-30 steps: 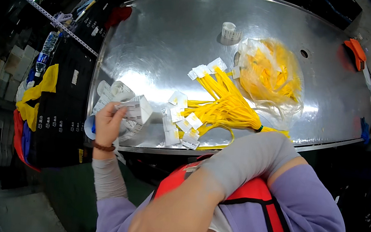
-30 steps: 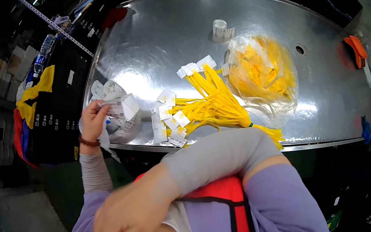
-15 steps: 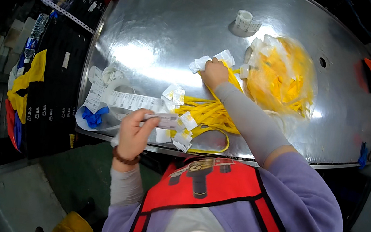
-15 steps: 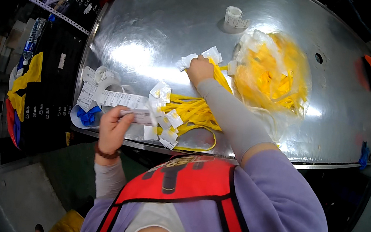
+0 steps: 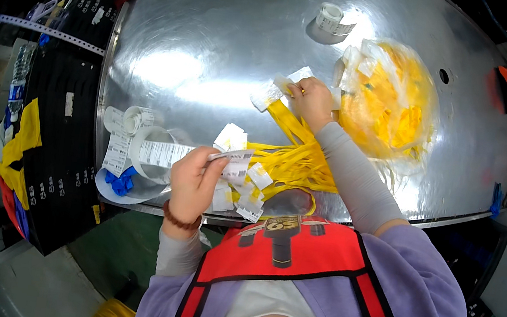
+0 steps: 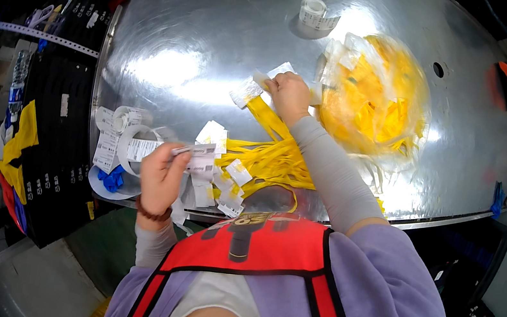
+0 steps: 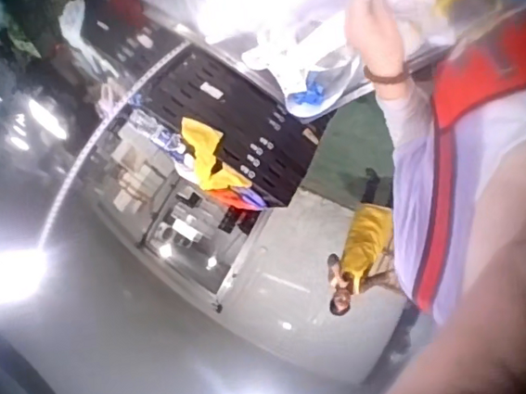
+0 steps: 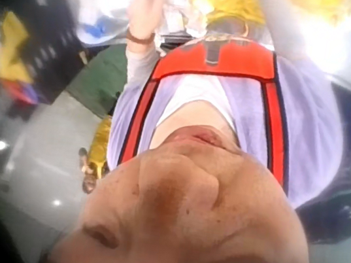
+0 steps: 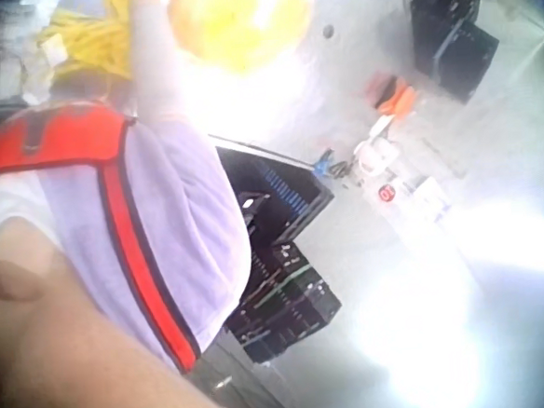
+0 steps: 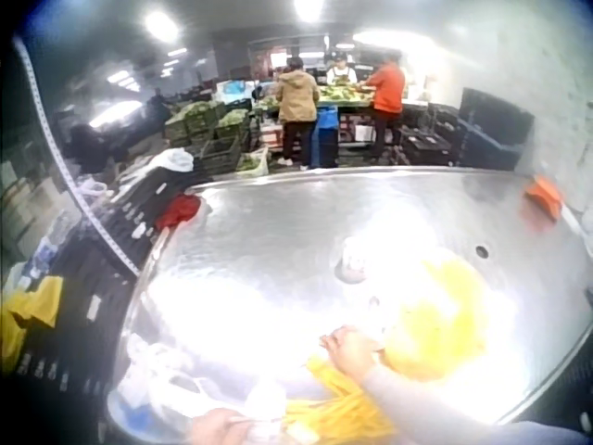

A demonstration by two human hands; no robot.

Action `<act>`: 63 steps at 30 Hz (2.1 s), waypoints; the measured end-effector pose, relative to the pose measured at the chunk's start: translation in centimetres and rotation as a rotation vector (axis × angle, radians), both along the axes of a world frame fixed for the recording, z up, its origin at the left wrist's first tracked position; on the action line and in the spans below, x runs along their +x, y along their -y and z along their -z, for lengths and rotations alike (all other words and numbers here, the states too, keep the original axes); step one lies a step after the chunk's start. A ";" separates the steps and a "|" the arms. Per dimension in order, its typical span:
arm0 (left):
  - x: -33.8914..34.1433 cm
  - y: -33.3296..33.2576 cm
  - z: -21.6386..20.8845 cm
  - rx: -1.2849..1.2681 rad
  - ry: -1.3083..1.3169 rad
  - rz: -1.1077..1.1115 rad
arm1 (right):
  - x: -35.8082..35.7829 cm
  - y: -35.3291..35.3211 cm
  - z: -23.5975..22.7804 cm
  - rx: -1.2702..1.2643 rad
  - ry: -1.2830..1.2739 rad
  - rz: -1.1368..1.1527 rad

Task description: The person repeatedly picks up small white labels from a roll and attaches them to bundles of yellow rubber bands on a stainless steel table. The person handles the labels and bundles one at a time, placing the labeled bundles back on the table.

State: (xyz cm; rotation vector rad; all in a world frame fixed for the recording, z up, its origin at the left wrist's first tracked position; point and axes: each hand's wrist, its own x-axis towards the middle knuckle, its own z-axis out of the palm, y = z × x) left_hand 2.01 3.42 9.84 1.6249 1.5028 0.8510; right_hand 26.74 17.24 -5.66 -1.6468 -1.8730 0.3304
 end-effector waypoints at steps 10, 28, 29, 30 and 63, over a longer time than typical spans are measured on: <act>4.5 -4.6 10.5 -0.419 0.687 -0.098 | 0.5 3.4 -0.8 -0.260 -0.688 0.158; 6.6 -4.2 13.9 -0.450 0.681 -0.239 | -0.8 8.5 -2.5 -0.669 -0.912 -0.074; 6.5 -4.1 14.5 -0.400 0.654 -0.242 | -0.9 8.5 -2.8 -0.691 -0.902 -0.083; 6.3 -4.1 15.3 -0.351 0.627 -0.246 | -0.9 8.5 -3.2 -0.687 -0.890 -0.092; 5.5 -5.2 13.7 -0.131 0.570 -0.182 | -1.5 5.7 -3.6 -0.508 -0.853 -0.029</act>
